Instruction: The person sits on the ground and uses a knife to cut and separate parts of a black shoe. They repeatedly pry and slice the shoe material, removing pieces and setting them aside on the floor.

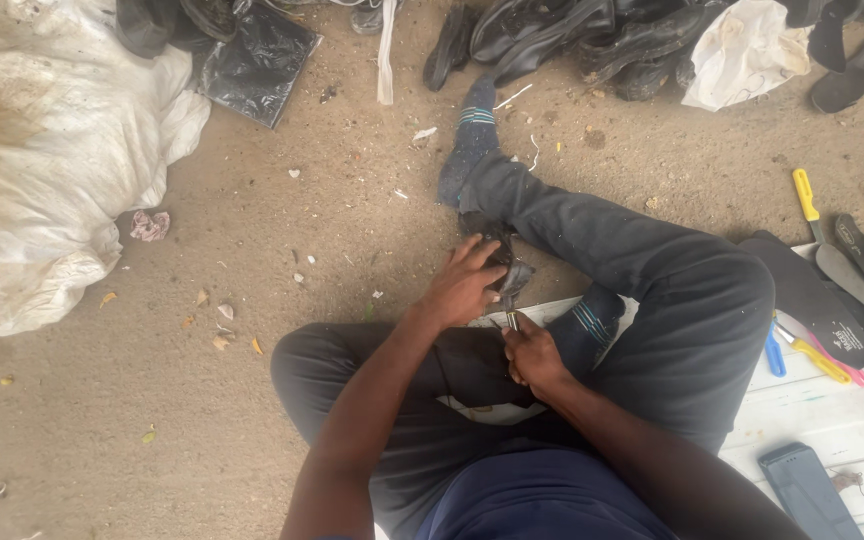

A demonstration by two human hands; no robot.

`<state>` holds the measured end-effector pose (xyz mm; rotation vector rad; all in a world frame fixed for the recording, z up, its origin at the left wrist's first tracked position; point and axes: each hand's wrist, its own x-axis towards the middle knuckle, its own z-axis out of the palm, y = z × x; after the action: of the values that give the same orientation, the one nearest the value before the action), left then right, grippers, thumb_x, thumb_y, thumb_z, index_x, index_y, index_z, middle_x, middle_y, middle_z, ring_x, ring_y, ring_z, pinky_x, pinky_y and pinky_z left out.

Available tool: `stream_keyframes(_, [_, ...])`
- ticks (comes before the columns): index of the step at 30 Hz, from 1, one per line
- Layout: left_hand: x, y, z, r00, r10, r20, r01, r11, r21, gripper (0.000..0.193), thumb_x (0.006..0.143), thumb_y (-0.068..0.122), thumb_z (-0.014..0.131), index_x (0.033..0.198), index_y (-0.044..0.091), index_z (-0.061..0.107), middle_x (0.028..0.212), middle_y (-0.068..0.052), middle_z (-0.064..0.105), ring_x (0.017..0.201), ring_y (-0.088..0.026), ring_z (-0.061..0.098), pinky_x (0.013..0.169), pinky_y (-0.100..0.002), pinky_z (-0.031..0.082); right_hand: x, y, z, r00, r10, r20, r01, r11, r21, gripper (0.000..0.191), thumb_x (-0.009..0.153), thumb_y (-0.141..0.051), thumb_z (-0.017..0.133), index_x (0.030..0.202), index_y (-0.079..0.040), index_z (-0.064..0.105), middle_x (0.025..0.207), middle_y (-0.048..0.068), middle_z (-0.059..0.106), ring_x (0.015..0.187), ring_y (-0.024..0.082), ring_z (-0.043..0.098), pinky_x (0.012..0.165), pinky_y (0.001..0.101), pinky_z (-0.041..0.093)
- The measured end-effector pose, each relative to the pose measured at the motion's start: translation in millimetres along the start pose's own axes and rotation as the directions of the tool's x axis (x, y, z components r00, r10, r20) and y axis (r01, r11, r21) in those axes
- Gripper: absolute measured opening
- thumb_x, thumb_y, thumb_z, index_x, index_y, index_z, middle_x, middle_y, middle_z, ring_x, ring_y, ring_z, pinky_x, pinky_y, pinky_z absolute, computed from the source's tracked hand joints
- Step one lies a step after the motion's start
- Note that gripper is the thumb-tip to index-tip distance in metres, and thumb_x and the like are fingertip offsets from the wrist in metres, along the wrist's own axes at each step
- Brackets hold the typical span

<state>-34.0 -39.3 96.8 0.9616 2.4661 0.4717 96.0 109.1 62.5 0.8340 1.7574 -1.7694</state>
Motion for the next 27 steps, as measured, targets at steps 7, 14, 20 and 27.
stream_keyframes(7, [8.9,-27.1,-6.7,0.903,0.418,0.099,-0.409,0.767,0.494,0.021,0.094,0.017,0.062,0.113,0.017,0.069,0.137,-0.007,0.056,0.142,-0.024,0.041,0.128,-0.048,0.021,2.5,-1.1,-13.2,0.999,0.023,0.038,-0.020,0.996,-0.084,0.035,0.104,-0.018,0.051,0.136,-0.007,0.059,0.063,0.003,0.049,0.037,0.010,0.039,0.033,0.0293,0.033])
stream_keyframes(14, [10.1,-62.1,43.7,0.899,0.436,0.037,-0.374,0.720,0.585,0.013,0.099,0.017,0.060,0.111,0.015,0.065,0.103,0.000,0.062,0.105,-0.017,0.057,0.110,-0.040,0.041,37.1,-9.1,-59.3,0.909,-0.378,0.174,0.369,0.540,-0.756,0.042,0.102,-0.032,0.057,0.142,-0.021,0.060,0.094,0.010,0.074,0.081,0.021,0.070,0.077,0.0413,0.055])
stream_keyframes(20, [37.3,-97.4,64.3,0.938,0.118,-0.326,-0.109,0.993,0.044,0.038,0.088,0.047,0.070,0.109,0.016,0.076,0.100,-0.004,0.062,0.100,-0.023,0.053,0.091,-0.043,0.038,130.8,-45.5,-57.2,0.994,0.070,0.078,0.025,0.565,-0.824,0.047,0.107,-0.042,0.050,0.152,-0.030,0.051,0.115,0.018,0.075,0.099,0.026,0.072,0.098,0.0398,0.053])
stream_keyframes(27, [73.1,-116.6,82.7,0.850,-0.331,-0.410,0.210,0.927,-0.312,0.035,0.094,0.047,0.066,0.105,0.017,0.080,0.097,0.000,0.070,0.096,-0.018,0.060,0.092,-0.041,0.038,120.5,-55.8,-43.0,0.943,-0.304,0.136,0.301,0.607,-0.736,0.041,0.100,-0.036,0.059,0.138,-0.021,0.065,0.095,0.018,0.076,0.083,0.028,0.074,0.083,0.0423,0.057])
